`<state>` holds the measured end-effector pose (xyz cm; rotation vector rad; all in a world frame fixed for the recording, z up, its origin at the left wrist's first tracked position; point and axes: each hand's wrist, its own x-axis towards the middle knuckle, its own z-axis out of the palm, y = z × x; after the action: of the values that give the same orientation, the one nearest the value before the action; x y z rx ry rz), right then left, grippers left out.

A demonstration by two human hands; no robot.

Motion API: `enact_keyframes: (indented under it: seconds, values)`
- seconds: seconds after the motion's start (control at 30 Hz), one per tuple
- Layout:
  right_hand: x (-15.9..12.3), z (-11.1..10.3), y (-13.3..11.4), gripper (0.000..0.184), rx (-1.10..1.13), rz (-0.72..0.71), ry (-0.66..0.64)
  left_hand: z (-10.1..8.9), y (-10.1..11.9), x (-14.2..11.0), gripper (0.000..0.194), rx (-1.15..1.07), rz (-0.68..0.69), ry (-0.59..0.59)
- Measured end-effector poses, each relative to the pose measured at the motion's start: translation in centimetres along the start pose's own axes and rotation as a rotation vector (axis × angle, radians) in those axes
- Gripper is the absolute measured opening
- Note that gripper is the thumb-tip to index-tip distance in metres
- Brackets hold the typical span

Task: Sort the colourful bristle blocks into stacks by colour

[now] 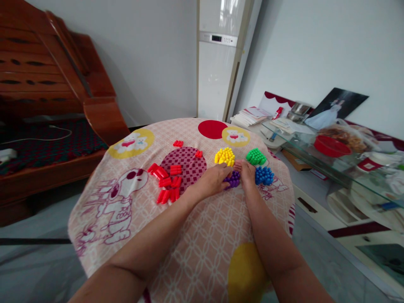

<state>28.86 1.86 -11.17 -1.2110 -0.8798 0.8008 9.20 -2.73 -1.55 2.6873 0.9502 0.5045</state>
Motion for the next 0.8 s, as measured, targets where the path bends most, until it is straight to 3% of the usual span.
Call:
enact_keyframes:
  seconds: [0.1, 0.23, 0.37, 0.5, 0.6, 0.8]
  values:
    - [-0.2, 0.1, -0.1, 0.034, -0.002, 0.005, 0.011, -1.2, -2.1, 0.0, 0.018, 0.008, -0.129, 0.127]
    - [-0.4, 0.2, -0.3, 0.035, -0.013, 0.0, 0.011, -3.0, -7.8, 0.7, 0.043, 0.057, -0.372, 0.248]
    - [-0.7, 0.4, -0.9, 0.037, 0.011, 0.023, 0.002, -4.1, -15.1, 1.7, 0.06, 0.075, -0.689, 0.242]
    - [-1.0, 0.6, -1.2, 0.038, 0.016, 0.029, 0.007, -4.6, -19.8, 2.7, 0.052, 0.097, -0.847, 0.178]
    - [-1.0, 0.7, -1.1, 0.037, 0.013, 0.029, 0.006, -4.5, -19.9, 3.8, 0.05, 0.075, -0.774, 0.08]
    - [-0.9, 0.6, -0.7, 0.038, 0.019, 0.036, 0.014, -2.0, -15.2, 5.4, 0.036, 0.179, -0.463, -0.09]
